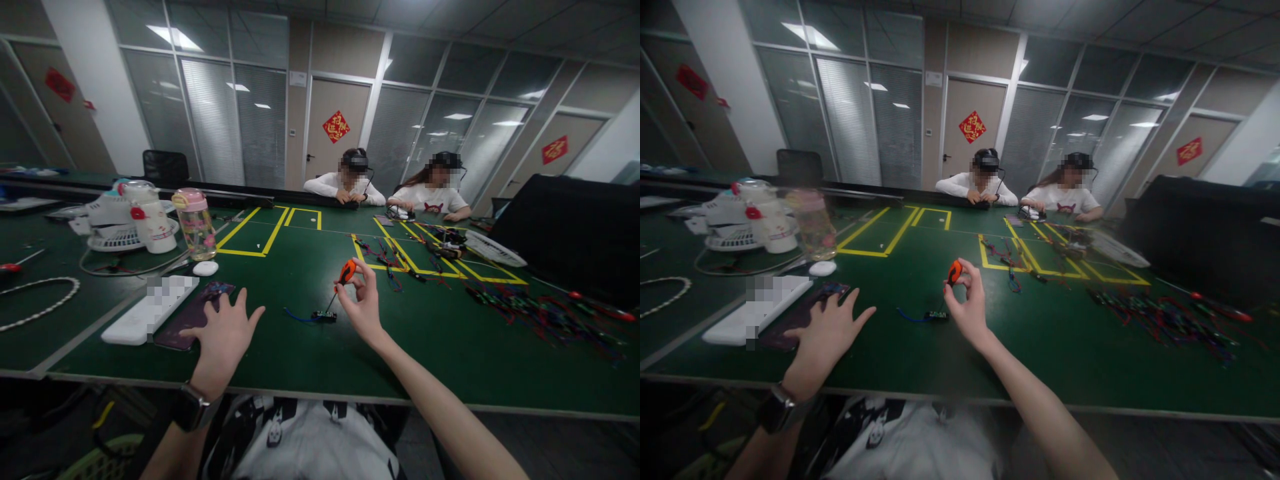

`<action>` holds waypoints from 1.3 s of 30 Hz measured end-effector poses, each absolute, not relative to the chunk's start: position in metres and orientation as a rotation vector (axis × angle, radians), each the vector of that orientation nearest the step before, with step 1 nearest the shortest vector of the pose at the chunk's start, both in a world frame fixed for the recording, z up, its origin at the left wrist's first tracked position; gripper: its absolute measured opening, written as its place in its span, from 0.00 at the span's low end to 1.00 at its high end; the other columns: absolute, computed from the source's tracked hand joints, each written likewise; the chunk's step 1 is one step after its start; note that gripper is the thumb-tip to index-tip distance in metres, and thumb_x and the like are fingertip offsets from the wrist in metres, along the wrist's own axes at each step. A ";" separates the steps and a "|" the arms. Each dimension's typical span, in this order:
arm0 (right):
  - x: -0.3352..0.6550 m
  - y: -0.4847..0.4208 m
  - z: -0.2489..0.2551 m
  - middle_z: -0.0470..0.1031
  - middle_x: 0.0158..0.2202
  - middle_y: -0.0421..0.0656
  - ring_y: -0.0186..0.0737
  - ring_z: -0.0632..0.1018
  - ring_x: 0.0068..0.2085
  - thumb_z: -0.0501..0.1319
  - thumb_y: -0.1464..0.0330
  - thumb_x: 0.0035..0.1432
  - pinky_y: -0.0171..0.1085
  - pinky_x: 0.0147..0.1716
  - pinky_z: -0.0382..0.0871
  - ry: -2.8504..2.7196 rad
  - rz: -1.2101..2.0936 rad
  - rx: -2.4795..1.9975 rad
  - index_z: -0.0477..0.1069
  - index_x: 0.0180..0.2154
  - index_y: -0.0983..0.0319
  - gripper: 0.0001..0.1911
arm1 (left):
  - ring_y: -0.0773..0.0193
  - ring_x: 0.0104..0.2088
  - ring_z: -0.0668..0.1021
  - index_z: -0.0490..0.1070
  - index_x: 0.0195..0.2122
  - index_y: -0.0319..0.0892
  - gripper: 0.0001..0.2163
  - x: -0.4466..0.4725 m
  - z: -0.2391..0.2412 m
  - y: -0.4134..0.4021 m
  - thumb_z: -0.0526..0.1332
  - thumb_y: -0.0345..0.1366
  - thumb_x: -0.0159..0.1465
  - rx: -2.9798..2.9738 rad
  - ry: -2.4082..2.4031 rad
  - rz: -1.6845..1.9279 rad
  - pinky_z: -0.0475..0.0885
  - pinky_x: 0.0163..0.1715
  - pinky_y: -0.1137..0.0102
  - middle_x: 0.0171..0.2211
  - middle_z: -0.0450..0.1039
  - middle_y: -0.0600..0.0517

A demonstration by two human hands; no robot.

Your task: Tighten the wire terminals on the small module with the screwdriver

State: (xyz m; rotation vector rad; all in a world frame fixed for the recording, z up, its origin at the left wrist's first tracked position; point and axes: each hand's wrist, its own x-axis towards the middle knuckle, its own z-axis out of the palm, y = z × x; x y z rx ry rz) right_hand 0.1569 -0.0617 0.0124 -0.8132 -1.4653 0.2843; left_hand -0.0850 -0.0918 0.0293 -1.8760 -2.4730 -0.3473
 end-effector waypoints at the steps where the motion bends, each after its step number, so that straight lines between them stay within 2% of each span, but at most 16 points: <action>1: 0.157 -0.062 0.013 0.68 0.49 0.47 0.38 0.78 0.37 0.62 0.71 0.58 0.42 0.41 0.75 -1.462 0.297 -0.810 0.58 0.59 0.53 0.28 | 0.33 0.59 0.62 0.60 0.65 0.47 0.25 -0.085 0.029 -0.092 0.47 0.48 0.69 -1.877 -2.480 -0.347 0.57 0.46 0.25 0.60 0.62 0.36; 7: 0.155 -0.063 0.013 0.69 0.48 0.47 0.39 0.79 0.38 0.59 0.72 0.60 0.42 0.40 0.75 -1.496 0.299 -0.785 0.58 0.60 0.53 0.27 | 0.32 0.59 0.62 0.60 0.65 0.47 0.25 -0.085 0.030 -0.092 0.48 0.48 0.69 -1.878 -2.484 -0.336 0.57 0.46 0.25 0.60 0.62 0.35; 11: 0.156 -0.063 0.012 0.71 0.47 0.47 0.42 0.76 0.42 0.61 0.70 0.59 0.44 0.45 0.72 -1.539 0.082 -0.845 0.59 0.60 0.56 0.28 | 0.33 0.59 0.63 0.61 0.64 0.47 0.24 -0.085 0.030 -0.092 0.48 0.47 0.69 -1.863 -2.487 -0.341 0.56 0.47 0.25 0.60 0.63 0.36; 15: 0.158 -0.064 0.013 0.71 0.39 0.43 0.39 0.73 0.36 0.62 0.69 0.59 0.43 0.41 0.71 -1.525 -0.055 -0.913 0.61 0.60 0.57 0.28 | 0.33 0.59 0.62 0.61 0.65 0.48 0.24 -0.085 0.030 -0.091 0.49 0.48 0.69 -1.875 -2.494 -0.341 0.56 0.46 0.24 0.60 0.62 0.36; 18: 0.158 -0.064 0.013 0.70 0.36 0.41 0.38 0.71 0.33 0.61 0.70 0.60 0.42 0.39 0.70 -1.514 -0.053 -0.917 0.60 0.61 0.57 0.28 | 0.33 0.59 0.62 0.60 0.65 0.48 0.25 -0.086 0.030 -0.091 0.49 0.48 0.69 -1.884 -2.496 -0.336 0.56 0.46 0.24 0.60 0.62 0.36; 39: 0.158 -0.063 0.009 0.75 0.43 0.46 0.41 0.76 0.38 0.62 0.68 0.60 0.43 0.43 0.73 -1.536 -0.046 -0.921 0.59 0.62 0.57 0.29 | 0.32 0.59 0.62 0.61 0.64 0.47 0.25 -0.088 0.030 -0.091 0.49 0.49 0.69 -1.881 -2.498 -0.364 0.55 0.46 0.23 0.60 0.63 0.36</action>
